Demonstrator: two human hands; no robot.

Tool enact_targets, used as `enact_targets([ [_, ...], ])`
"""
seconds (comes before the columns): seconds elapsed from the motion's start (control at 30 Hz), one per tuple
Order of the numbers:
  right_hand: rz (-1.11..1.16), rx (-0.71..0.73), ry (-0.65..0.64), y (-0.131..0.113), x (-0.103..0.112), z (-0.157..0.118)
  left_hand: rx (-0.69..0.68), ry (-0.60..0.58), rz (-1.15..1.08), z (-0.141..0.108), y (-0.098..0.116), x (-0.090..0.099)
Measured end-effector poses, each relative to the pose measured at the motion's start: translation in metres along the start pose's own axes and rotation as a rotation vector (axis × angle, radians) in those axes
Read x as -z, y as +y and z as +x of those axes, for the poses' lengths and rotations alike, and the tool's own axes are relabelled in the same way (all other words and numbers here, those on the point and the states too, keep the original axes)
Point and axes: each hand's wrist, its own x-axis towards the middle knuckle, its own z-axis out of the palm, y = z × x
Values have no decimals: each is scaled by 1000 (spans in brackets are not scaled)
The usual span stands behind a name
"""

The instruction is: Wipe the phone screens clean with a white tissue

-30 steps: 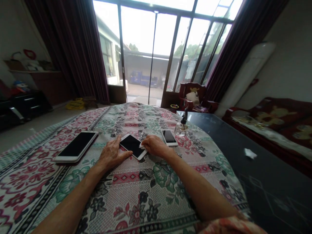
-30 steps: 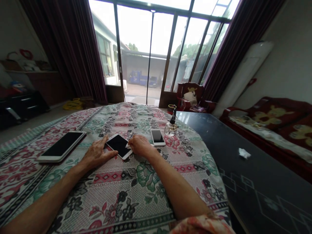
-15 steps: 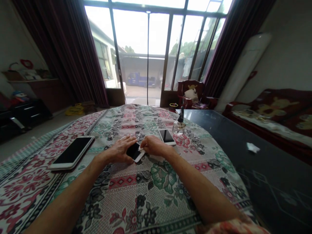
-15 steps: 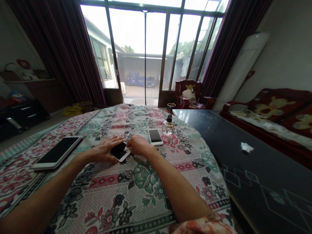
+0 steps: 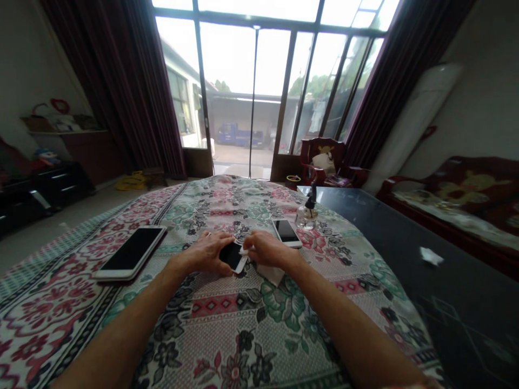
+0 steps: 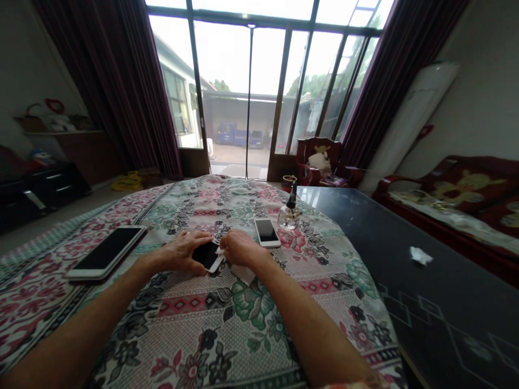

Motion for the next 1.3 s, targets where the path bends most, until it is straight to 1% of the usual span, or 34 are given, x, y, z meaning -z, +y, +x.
enact_targets([
  [0.1,-14,-4,-3,-1,-1,-1,-18,29,39,-2,-1,-2],
  [0.23,-21,-9,18,-2,-3,0,-54,-4,41,-3,1,-1],
  [0.37,-27,-8,34,1,-4,2,-50,-16,26,-1,5,1],
  [0.47,17,-1,59,4,-5,3,-44,27,1,-1,4,5],
  [0.53,92,12,89,4,-4,3,3,81,-47,-3,1,11],
  [0.6,197,22,148,5,-1,4,70,127,-146,-7,-2,19],
  [0.7,339,-12,303,6,6,6,159,161,-344,-14,-6,33],
  [0.8,456,-62,476,8,11,9,204,170,-495,-19,-7,42],
  [0.87,524,-83,555,7,13,10,209,163,-553,-20,-8,44],
  [0.97,584,-83,609,0,12,11,204,154,-601,-20,-7,44],
  [1.07,611,-40,647,-7,9,12,188,153,-648,-20,-4,44],
  [1.2,573,-8,715,-13,5,14,151,154,-707,-18,2,44],
  [1.3,536,6,718,-16,3,14,140,153,-729,-17,3,43],
])
